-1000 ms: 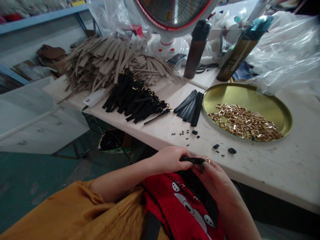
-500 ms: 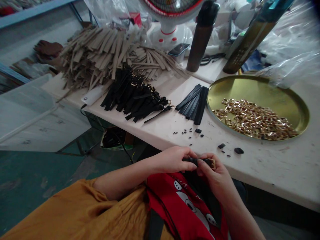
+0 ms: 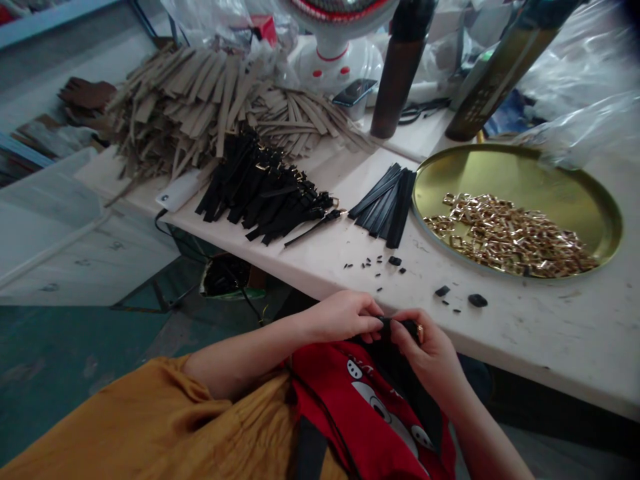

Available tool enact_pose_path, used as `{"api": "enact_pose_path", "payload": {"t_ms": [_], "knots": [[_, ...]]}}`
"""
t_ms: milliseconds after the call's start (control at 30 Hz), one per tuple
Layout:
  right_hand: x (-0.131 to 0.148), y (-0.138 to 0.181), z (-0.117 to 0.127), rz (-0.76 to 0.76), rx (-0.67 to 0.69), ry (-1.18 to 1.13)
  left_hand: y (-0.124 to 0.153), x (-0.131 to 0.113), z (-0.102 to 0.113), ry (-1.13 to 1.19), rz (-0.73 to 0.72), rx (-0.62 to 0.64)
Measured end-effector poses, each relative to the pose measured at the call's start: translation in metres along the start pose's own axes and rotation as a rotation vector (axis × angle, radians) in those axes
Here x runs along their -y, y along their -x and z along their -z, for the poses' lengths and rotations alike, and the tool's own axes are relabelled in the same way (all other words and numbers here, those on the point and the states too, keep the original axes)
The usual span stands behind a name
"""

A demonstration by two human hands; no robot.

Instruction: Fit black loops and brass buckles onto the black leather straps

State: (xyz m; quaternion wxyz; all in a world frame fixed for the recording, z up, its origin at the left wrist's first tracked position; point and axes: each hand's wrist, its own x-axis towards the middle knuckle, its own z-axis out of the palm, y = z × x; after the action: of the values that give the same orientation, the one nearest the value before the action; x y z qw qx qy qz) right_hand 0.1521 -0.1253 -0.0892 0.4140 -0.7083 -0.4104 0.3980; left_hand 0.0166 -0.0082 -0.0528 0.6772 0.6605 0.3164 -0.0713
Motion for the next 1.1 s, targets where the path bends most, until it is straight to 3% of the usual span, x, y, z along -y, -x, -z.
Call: {"api": "enact_pose_path", "payload": {"t_ms": [167,367,533,667,800,1100], "knots": [[-0.002,0.005,0.009,0.083,0.054,0.085,-0.001,-0.009,-0.006,-0.188,-0.041,0.033],[-0.004,0.013,0.001,-0.044,-0.175,-0.107,0.001,-0.017,-0.009,-0.215,-0.137,0.093],[-0.005,0.015,-0.011,-0.09,-0.281,-0.225,-0.001,-0.012,-0.016,-0.13,-0.034,0.031],[-0.007,0.021,-0.014,-0.08,-0.267,-0.178,0.001,-0.01,-0.015,-0.231,0.028,0.089],[-0.006,0.027,-0.014,-0.054,-0.262,-0.157,0.005,-0.012,-0.011,-0.418,-0.021,0.205],[-0.011,0.035,-0.012,-0.114,-0.137,-0.326,0.009,-0.002,-0.023,-0.499,-0.059,0.062]]}}
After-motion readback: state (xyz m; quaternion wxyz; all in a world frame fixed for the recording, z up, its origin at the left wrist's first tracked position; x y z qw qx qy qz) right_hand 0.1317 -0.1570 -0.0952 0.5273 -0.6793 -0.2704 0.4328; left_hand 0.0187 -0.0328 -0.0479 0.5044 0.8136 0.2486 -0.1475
